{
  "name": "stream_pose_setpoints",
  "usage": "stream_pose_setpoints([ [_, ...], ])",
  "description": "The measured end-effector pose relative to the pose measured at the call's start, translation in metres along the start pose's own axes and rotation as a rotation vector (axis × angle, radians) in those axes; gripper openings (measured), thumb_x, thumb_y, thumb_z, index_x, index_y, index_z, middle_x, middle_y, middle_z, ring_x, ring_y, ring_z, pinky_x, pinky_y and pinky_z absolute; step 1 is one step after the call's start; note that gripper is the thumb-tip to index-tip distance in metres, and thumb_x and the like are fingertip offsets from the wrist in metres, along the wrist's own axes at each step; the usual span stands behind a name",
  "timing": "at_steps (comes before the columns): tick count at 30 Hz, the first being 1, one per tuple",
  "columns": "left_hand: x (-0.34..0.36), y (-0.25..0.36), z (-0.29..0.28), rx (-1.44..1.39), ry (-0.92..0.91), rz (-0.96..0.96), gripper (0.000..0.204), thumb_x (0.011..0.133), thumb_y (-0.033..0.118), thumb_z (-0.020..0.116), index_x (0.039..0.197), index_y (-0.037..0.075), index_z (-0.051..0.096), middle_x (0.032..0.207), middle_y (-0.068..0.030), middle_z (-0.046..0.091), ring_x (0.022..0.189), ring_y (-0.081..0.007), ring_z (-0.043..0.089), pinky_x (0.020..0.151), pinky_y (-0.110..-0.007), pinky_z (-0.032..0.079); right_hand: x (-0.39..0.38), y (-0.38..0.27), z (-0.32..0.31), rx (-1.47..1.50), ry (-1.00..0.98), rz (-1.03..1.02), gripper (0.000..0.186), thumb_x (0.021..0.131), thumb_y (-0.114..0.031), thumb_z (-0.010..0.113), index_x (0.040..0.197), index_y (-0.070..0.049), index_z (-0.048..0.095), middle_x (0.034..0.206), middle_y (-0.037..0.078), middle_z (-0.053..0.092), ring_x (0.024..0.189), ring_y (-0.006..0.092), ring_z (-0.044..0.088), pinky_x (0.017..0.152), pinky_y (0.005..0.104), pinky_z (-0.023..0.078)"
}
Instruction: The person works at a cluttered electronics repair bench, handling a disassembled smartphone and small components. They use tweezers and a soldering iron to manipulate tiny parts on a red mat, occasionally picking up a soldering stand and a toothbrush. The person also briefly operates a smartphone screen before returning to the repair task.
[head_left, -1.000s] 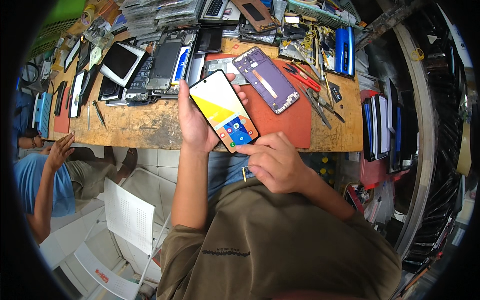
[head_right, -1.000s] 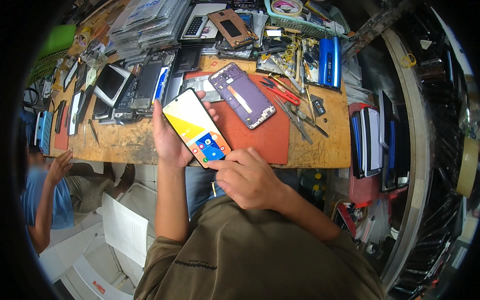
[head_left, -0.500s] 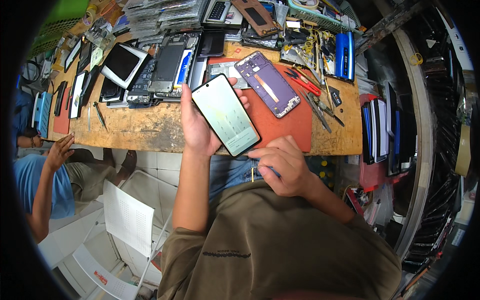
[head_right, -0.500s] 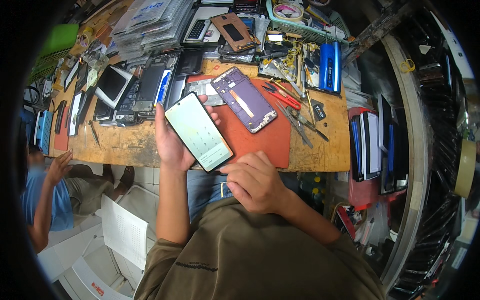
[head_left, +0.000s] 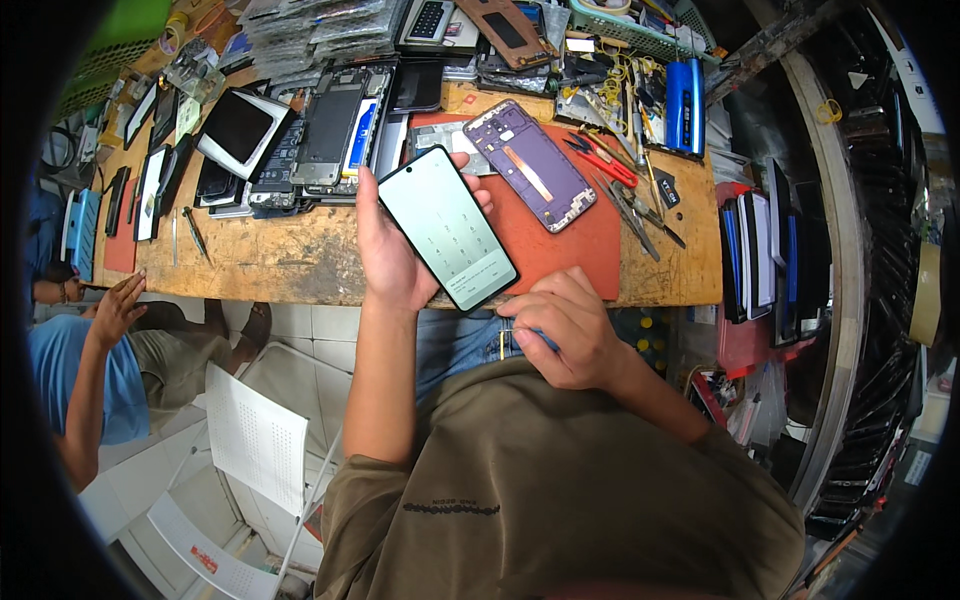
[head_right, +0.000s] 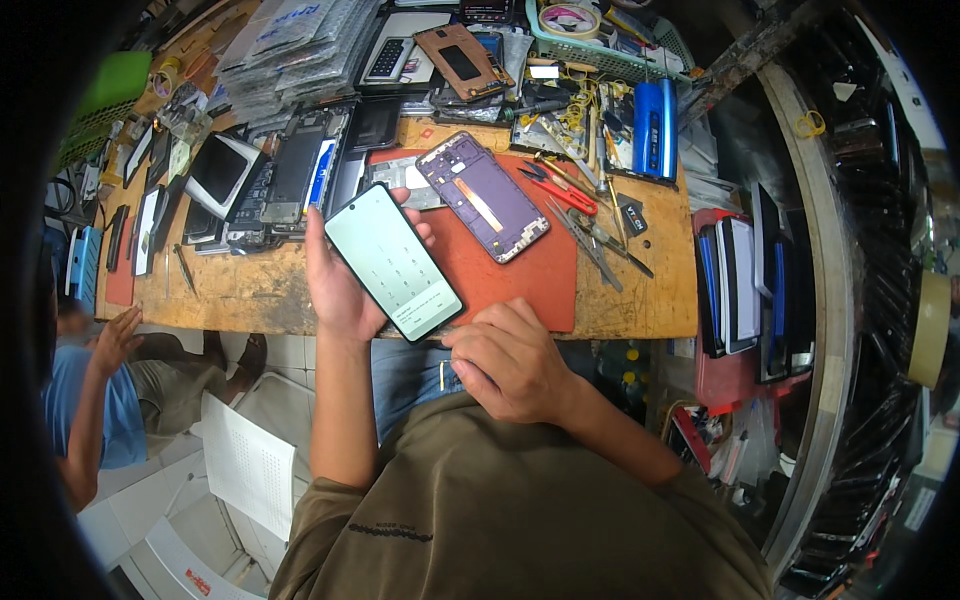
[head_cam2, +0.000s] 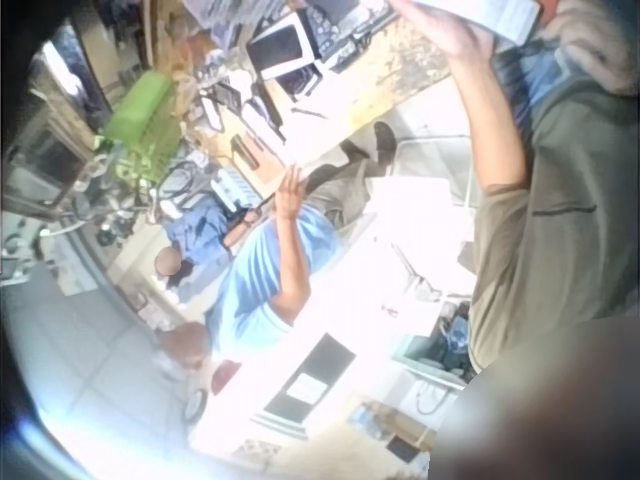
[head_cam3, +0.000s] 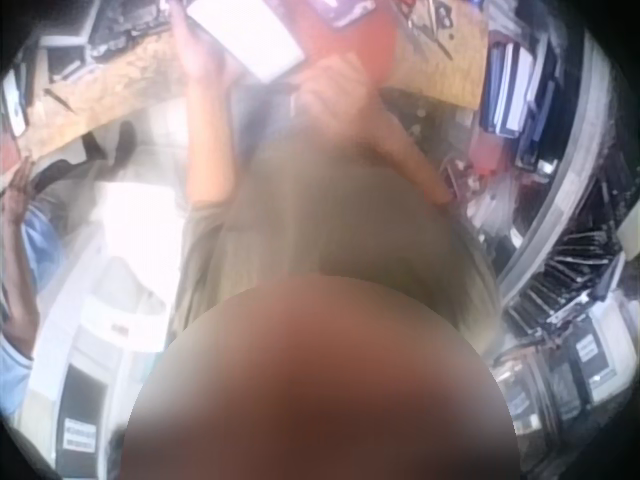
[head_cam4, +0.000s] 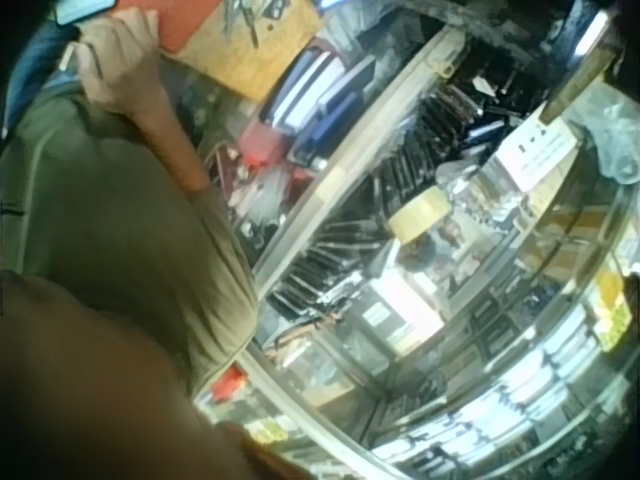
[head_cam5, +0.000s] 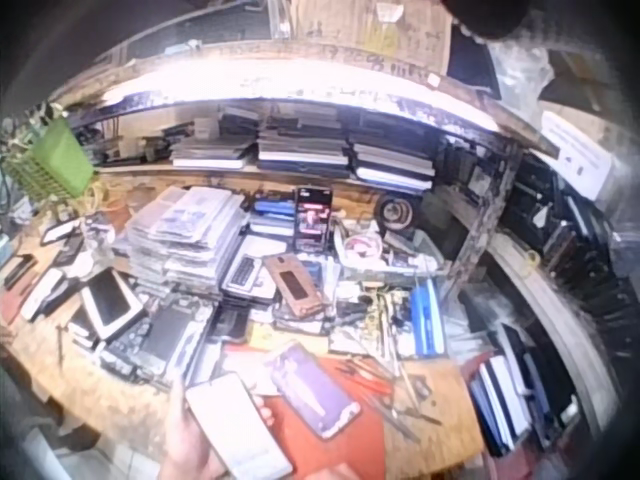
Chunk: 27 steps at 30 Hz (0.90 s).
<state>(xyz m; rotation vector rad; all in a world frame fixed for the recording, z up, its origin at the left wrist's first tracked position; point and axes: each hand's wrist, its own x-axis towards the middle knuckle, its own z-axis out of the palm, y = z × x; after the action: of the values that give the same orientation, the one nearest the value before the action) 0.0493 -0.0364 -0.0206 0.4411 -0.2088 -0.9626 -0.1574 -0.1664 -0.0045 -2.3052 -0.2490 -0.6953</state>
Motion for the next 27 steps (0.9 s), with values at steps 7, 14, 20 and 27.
stream_pose_setpoints([
  [7, 0.0002, 0.0008, 0.0001, -0.001, 0.000, -0.014, 0.100, 0.112, 0.077, 0.022, 0.153, -0.009, 0.053, 0.126, -0.0257, 0.073, 0.115, -0.0365, 0.073, 0.107, -0.048, 0.059, 0.0060, -0.0055, 0.0050, -0.036, -0.023, -0.036, 0.019, 0.085, -0.003, 0.076, 0.102, -0.006, 0.066, 0.129, 0.009, 0.079, 0.097, 0.0275, 0.066, 0.085, 0.0427, 0.045],
  [14, 0.0001, -0.0005, -0.0033, 0.006, 0.011, -0.001, 0.100, 0.111, 0.077, 0.022, 0.154, -0.008, 0.052, 0.126, -0.0252, 0.074, 0.115, -0.0365, 0.074, 0.106, -0.048, 0.059, 0.0070, -0.0092, 0.0077, -0.072, -0.051, -0.015, 0.019, 0.085, -0.005, 0.078, 0.101, -0.007, 0.068, 0.132, 0.008, 0.077, 0.102, 0.0269, 0.066, 0.086, 0.0426, 0.046],
  [20, -0.0002, 0.0005, -0.0014, -0.008, 0.011, -0.010, 0.101, 0.111, 0.078, 0.024, 0.154, -0.008, 0.053, 0.126, -0.0249, 0.074, 0.115, -0.0368, 0.074, 0.105, -0.048, 0.060, 0.0019, -0.0065, 0.0029, -0.040, 0.000, -0.007, 0.014, 0.087, -0.005, 0.076, 0.099, -0.007, 0.068, 0.119, 0.007, 0.078, 0.097, 0.0263, 0.066, 0.084, 0.0432, 0.046],
  [27, -0.0003, -0.0004, 0.0026, -0.014, 0.044, 0.001, 0.100, 0.111, 0.078, 0.023, 0.147, -0.010, 0.058, 0.121, -0.0252, 0.075, 0.113, -0.0362, 0.075, 0.104, -0.047, 0.060, 0.0007, -0.0074, 0.0008, -0.038, 0.009, 0.011, 0.014, 0.087, -0.005, 0.075, 0.100, -0.007, 0.068, 0.115, 0.006, 0.077, 0.095, 0.0258, 0.067, 0.085, 0.0435, 0.046],
])
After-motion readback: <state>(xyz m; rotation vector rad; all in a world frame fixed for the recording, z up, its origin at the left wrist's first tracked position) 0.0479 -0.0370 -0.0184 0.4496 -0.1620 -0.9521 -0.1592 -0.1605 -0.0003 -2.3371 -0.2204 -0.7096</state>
